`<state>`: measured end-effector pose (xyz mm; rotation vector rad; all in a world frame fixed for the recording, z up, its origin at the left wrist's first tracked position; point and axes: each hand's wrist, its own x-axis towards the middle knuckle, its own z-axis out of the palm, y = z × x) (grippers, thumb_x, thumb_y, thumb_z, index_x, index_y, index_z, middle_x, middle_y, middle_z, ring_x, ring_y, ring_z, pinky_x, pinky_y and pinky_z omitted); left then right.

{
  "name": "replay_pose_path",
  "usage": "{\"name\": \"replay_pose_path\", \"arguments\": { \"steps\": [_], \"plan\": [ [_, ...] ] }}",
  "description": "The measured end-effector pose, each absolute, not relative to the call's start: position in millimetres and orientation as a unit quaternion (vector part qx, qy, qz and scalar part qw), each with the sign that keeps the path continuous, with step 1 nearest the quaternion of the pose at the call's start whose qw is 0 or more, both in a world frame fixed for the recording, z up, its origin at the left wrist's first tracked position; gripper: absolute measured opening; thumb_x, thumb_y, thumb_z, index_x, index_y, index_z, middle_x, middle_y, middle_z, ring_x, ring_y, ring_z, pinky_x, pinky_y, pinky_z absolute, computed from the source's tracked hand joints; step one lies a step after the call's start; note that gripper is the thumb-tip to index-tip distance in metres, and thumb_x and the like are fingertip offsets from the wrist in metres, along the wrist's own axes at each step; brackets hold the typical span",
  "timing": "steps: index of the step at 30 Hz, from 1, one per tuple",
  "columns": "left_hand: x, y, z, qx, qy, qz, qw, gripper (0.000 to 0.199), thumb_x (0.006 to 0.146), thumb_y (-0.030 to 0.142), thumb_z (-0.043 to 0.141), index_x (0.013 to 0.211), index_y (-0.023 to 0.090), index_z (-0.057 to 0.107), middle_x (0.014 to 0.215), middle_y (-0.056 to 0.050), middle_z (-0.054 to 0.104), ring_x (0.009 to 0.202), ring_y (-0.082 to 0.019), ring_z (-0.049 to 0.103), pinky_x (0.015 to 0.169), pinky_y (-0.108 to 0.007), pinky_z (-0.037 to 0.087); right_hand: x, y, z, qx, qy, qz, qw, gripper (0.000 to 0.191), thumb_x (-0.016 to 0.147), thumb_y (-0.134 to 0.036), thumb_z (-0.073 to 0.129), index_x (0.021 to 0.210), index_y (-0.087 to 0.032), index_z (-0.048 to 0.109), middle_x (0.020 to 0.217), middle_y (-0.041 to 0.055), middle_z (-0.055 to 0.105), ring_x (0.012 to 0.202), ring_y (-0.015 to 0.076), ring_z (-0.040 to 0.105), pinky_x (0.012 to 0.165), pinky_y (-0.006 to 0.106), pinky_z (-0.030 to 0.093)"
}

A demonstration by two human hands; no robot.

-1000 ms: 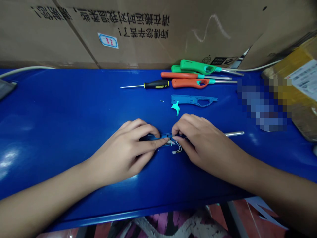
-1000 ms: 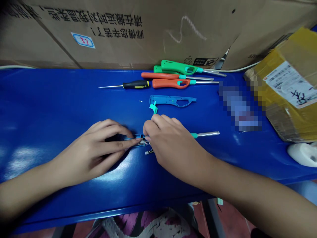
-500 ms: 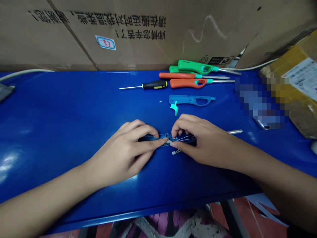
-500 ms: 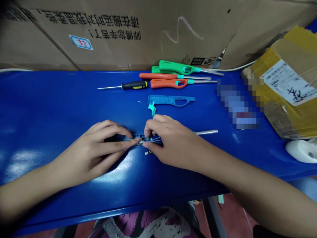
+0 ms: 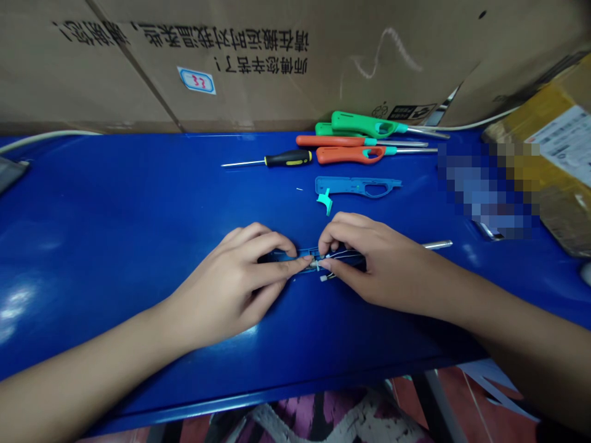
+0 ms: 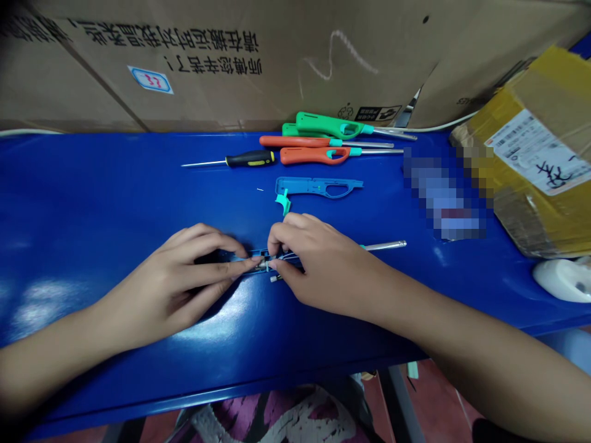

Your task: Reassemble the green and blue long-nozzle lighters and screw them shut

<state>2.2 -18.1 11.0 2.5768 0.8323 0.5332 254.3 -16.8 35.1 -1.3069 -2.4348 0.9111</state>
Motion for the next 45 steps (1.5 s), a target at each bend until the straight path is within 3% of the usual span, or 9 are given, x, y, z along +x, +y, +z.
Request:
{"name": "replay_pose_path", "arguments": {
  "steps": [19, 25, 31, 38, 45],
  "plan": [
    [2, -21, 9, 0.912, 0.305, 0.195, 0.190, 0.036, 0.097, 0.014, 0.057, 0.127, 0.030, 0.069, 0.115, -0.006, 0.066, 0.103, -0.021, 0.057, 0.087, -0.038, 0.045, 259, -13, 40, -0.419, -0.842, 0.323, 0.104, 0.012, 0.094, -0.016, 0.056, 0.101, -0.024, 0.061, 0.105, 0.0010, 0.062, 0.098, 0.0168, 0.057, 0.084, 0.032, 0.044],
    [2, -23, 9, 0.909, 0.311, 0.208, 0.185, 0.031, 0.096, 0.017, 0.061, 0.123, 0.029, 0.071, 0.111, -0.005, 0.067, 0.100, -0.021, 0.059, 0.084, -0.037, 0.046, 264, -12, 46, -0.378, -0.874, 0.299, 0.064, 0.018, 0.091, -0.028, 0.067, 0.107, -0.025, 0.060, 0.110, 0.0024, 0.059, 0.104, 0.0206, 0.054, 0.091, 0.037, 0.043],
    [4, -21, 8, 0.895, 0.302, 0.253, 0.208, 0.023, 0.094, 0.015, 0.065, 0.112, 0.025, 0.075, 0.106, -0.004, 0.070, 0.096, -0.019, 0.062, 0.084, -0.035, 0.049, 264, -11, 48, -0.291, -0.930, 0.223, 0.030, 0.008, 0.096, -0.018, 0.058, 0.100, -0.022, 0.064, 0.106, 0.0039, 0.058, 0.099, 0.0202, 0.051, 0.087, 0.036, 0.042],
    [8, -20, 6, 0.872, 0.301, 0.299, 0.243, 0.020, 0.091, 0.014, 0.070, 0.108, 0.021, 0.076, 0.098, -0.004, 0.074, 0.093, -0.018, 0.064, 0.085, -0.034, 0.054, 263, -10, 48, -0.264, -0.946, 0.189, 0.023, 0.008, 0.098, -0.024, 0.059, 0.100, -0.020, 0.065, 0.109, 0.0051, 0.059, 0.098, 0.0207, 0.050, 0.088, 0.038, 0.041],
    [8, -20, 6, 0.855, 0.320, 0.303, 0.275, 0.019, 0.091, 0.017, 0.071, 0.109, 0.022, 0.077, 0.095, -0.004, 0.075, 0.090, -0.016, 0.064, 0.083, -0.031, 0.055, 260, -13, 48, -0.278, -0.927, 0.243, 0.059, 0.012, 0.100, -0.018, 0.052, 0.100, -0.020, 0.064, 0.110, 0.0054, 0.061, 0.099, 0.0188, 0.054, 0.091, 0.036, 0.044]
  ]
}}
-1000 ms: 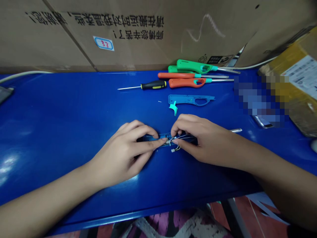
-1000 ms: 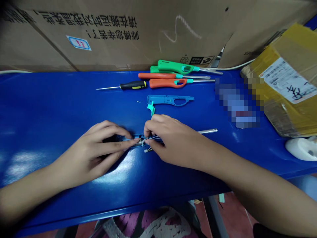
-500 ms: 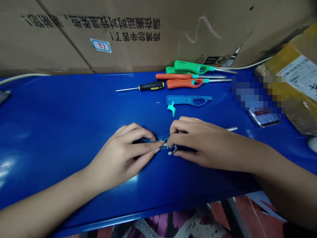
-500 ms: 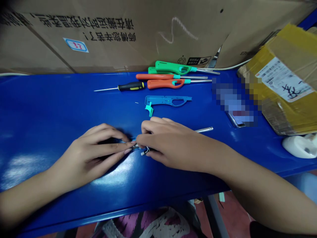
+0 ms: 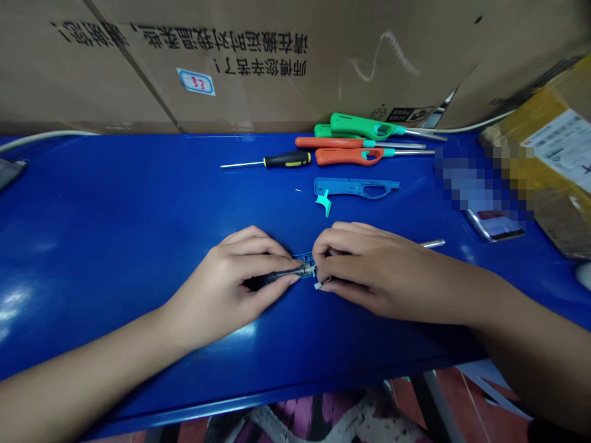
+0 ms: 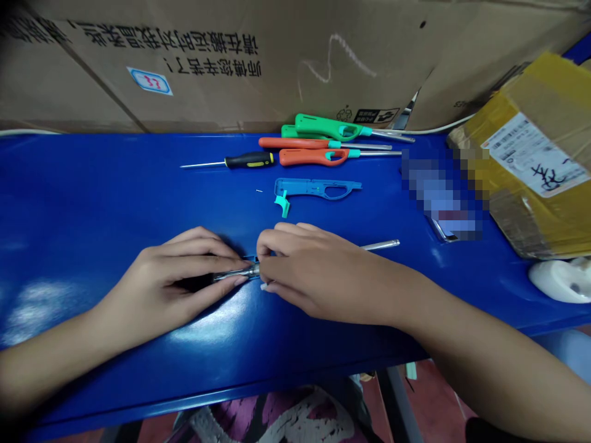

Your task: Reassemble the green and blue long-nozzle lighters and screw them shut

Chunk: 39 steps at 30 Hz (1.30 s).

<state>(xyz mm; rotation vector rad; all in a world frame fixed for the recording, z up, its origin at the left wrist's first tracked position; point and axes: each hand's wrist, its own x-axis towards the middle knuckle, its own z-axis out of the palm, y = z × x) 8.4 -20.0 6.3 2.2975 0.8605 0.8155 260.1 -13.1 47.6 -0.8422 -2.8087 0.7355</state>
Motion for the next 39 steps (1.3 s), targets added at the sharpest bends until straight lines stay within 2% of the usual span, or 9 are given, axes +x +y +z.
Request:
{"name": "replay_pose_path", "arguments": {
  "steps": [3, 6, 13, 19, 30, 39],
  "plan": [
    [9, -21, 7, 0.846, 0.333, 0.300, 0.289, 0.018, 0.090, 0.017, 0.072, 0.106, 0.021, 0.078, 0.093, -0.003, 0.074, 0.088, -0.015, 0.064, 0.082, -0.029, 0.054, 259, -12, 50, -0.306, -0.909, 0.258, 0.120, 0.011, 0.100, -0.019, 0.054, 0.100, -0.021, 0.066, 0.112, 0.0056, 0.062, 0.104, 0.0184, 0.055, 0.094, 0.034, 0.044],
    [10, -22, 8, 0.837, 0.346, 0.299, 0.301, 0.017, 0.089, 0.016, 0.073, 0.104, 0.021, 0.079, 0.091, -0.002, 0.074, 0.086, -0.014, 0.063, 0.081, -0.028, 0.053, 257, -10, 46, -0.350, -0.897, 0.222, 0.154, 0.009, 0.099, -0.019, 0.057, 0.097, -0.019, 0.066, 0.108, 0.0058, 0.063, 0.103, 0.0197, 0.056, 0.094, 0.034, 0.044],
    [9, -23, 9, 0.833, 0.359, 0.292, 0.302, 0.016, 0.089, 0.018, 0.073, 0.103, 0.023, 0.080, 0.094, -0.002, 0.072, 0.088, -0.014, 0.062, 0.082, -0.029, 0.052, 250, -10, 32, -0.352, -0.912, 0.173, 0.117, 0.012, 0.100, -0.020, 0.054, 0.096, -0.017, 0.065, 0.105, 0.0062, 0.065, 0.098, 0.0215, 0.054, 0.090, 0.040, 0.042],
    [9, -22, 8, 0.839, 0.361, 0.289, 0.286, 0.016, 0.090, 0.021, 0.073, 0.104, 0.026, 0.079, 0.095, -0.002, 0.067, 0.087, -0.015, 0.060, 0.079, -0.031, 0.048, 249, -11, 30, -0.360, -0.916, 0.128, 0.123, 0.014, 0.100, -0.020, 0.054, 0.096, -0.017, 0.067, 0.104, 0.0057, 0.065, 0.097, 0.0212, 0.054, 0.088, 0.039, 0.040],
    [6, -22, 10, 0.838, 0.357, 0.273, 0.311, 0.020, 0.090, 0.019, 0.070, 0.108, 0.024, 0.078, 0.099, -0.003, 0.068, 0.091, -0.016, 0.062, 0.085, -0.031, 0.049, 253, -11, 30, -0.320, -0.932, 0.101, 0.138, 0.017, 0.100, -0.017, 0.053, 0.090, -0.017, 0.067, 0.103, 0.0049, 0.066, 0.093, 0.0198, 0.054, 0.081, 0.037, 0.038],
    [7, -20, 9, 0.828, 0.363, 0.281, 0.321, 0.015, 0.091, 0.019, 0.071, 0.102, 0.024, 0.079, 0.099, -0.002, 0.068, 0.091, -0.015, 0.063, 0.083, -0.031, 0.048, 253, -9, 29, -0.322, -0.931, 0.110, 0.135, 0.019, 0.101, -0.019, 0.053, 0.089, -0.018, 0.067, 0.102, 0.0041, 0.066, 0.094, 0.0195, 0.055, 0.083, 0.037, 0.037]
  ]
}}
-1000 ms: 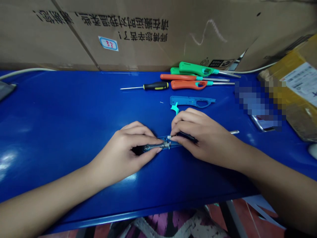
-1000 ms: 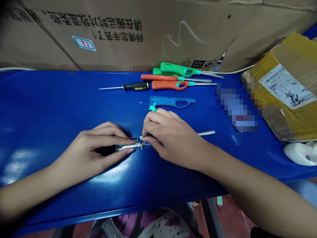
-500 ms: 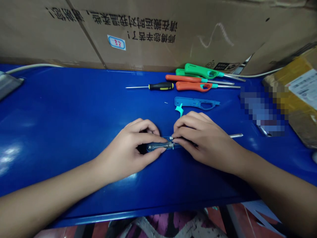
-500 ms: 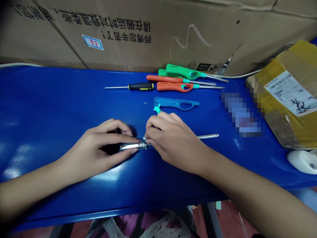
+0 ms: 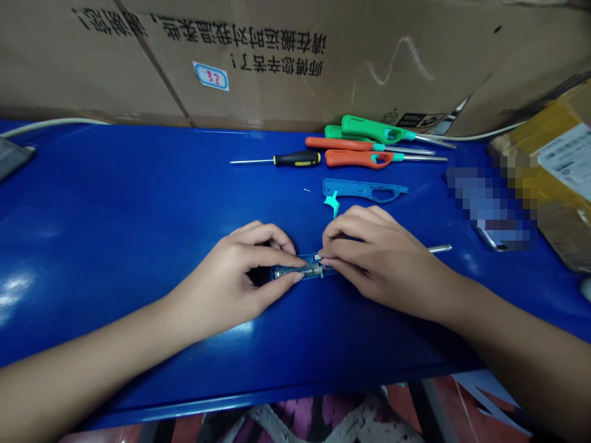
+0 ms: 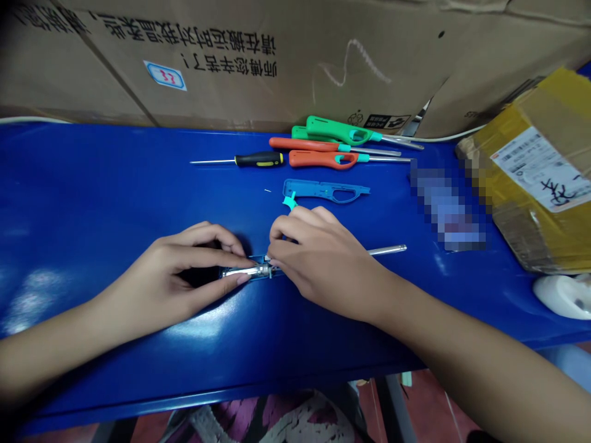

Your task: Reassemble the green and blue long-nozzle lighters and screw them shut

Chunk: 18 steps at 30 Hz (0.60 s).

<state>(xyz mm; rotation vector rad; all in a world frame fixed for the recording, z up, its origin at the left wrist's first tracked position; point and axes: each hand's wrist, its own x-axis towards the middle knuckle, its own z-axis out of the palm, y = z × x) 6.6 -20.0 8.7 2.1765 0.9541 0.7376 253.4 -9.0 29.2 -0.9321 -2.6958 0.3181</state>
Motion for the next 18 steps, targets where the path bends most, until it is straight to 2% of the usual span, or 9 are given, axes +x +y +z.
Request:
{"name": "replay_pose_path", "arguments": {
  "steps": [10, 18],
  "plan": [
    [4.4, -21.2, 11.0, 0.868, 0.350, 0.246, 0.254, 0.020, 0.095, 0.023, 0.067, 0.112, 0.027, 0.077, 0.100, -0.003, 0.066, 0.089, -0.016, 0.058, 0.082, -0.034, 0.046, 253.3, -8.2, 29.7, -0.325, -0.929, 0.115, 0.130, 0.019, 0.101, -0.020, 0.052, 0.090, -0.018, 0.067, 0.102, 0.0034, 0.065, 0.094, 0.0191, 0.054, 0.084, 0.037, 0.037],
    [3.1, -21.9, 8.3, 0.866, 0.351, 0.249, 0.255, 0.020, 0.095, 0.024, 0.067, 0.114, 0.026, 0.075, 0.100, -0.003, 0.065, 0.090, -0.016, 0.059, 0.083, -0.033, 0.046, 254.5, -8.8, 28.7, -0.327, -0.929, 0.117, 0.128, 0.015, 0.100, -0.019, 0.055, 0.092, -0.018, 0.067, 0.102, 0.0031, 0.065, 0.095, 0.0191, 0.055, 0.085, 0.037, 0.037]
  ]
}}
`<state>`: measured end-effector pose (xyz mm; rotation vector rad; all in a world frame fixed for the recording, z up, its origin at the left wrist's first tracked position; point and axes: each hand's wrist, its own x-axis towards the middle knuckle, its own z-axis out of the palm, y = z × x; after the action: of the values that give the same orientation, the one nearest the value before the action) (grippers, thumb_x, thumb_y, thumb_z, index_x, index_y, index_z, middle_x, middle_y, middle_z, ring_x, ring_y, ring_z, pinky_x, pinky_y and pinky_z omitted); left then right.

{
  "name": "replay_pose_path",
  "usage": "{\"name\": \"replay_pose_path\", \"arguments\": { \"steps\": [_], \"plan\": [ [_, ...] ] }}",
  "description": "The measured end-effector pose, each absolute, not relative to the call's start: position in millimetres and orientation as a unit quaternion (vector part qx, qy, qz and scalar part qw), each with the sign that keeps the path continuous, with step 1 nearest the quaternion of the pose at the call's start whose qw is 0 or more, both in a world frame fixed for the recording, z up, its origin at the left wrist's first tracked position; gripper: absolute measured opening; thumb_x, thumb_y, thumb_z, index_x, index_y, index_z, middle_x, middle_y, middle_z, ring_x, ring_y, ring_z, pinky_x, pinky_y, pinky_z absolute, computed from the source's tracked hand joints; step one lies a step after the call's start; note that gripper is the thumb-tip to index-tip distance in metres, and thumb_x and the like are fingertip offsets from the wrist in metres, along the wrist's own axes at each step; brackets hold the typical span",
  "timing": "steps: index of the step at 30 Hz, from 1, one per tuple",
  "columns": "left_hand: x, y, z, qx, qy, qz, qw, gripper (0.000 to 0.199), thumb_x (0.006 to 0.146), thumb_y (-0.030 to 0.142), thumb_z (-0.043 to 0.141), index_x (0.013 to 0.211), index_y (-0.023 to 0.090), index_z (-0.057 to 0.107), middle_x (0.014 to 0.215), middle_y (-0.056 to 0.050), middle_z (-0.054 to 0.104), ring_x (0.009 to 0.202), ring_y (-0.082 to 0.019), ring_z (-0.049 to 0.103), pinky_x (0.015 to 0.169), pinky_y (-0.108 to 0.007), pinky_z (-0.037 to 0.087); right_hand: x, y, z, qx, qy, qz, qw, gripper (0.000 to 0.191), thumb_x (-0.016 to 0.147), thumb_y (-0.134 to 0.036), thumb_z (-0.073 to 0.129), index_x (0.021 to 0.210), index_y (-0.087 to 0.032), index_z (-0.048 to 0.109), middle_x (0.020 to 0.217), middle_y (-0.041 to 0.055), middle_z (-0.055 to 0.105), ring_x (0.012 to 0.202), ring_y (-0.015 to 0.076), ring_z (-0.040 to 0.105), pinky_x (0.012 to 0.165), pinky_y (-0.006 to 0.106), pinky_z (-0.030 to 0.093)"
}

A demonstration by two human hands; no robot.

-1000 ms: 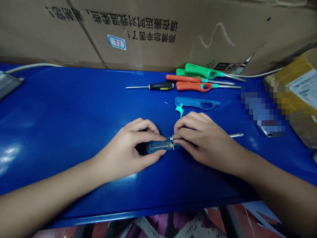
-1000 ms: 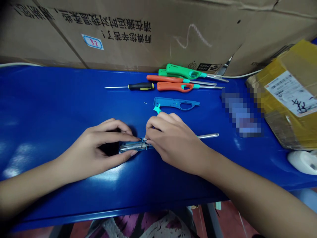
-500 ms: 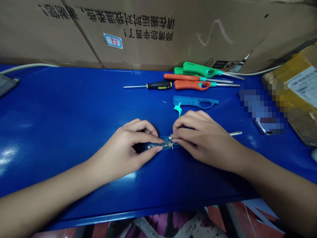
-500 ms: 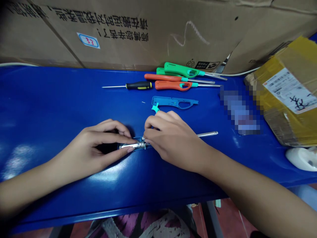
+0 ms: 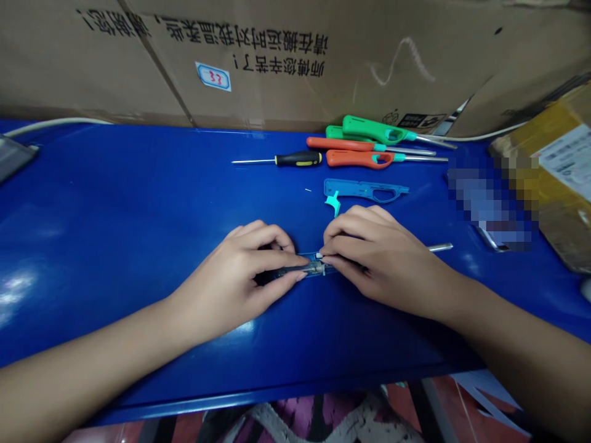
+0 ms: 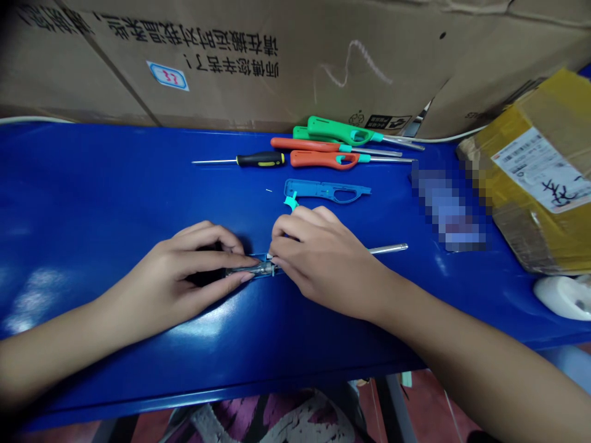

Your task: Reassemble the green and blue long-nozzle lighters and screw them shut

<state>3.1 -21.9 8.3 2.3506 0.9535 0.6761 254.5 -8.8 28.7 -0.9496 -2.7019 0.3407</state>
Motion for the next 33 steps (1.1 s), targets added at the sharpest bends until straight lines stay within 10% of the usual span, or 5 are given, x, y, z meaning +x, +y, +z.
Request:
{"name": "replay_pose_path", "arguments": {
  "steps": [33],
  "plan": [
    [2.8, -22.3, 13.1, 0.885, 0.341, 0.237, 0.211, 0.019, 0.096, 0.020, 0.064, 0.112, 0.023, 0.075, 0.107, -0.006, 0.068, 0.093, -0.019, 0.060, 0.085, -0.035, 0.049, 253.7, -3.3, 29.1, -0.394, -0.876, 0.205, 0.190, 0.002, 0.095, -0.020, 0.061, 0.094, -0.021, 0.063, 0.102, 0.0042, 0.066, 0.100, 0.0203, 0.058, 0.093, 0.038, 0.043]
  ]
}}
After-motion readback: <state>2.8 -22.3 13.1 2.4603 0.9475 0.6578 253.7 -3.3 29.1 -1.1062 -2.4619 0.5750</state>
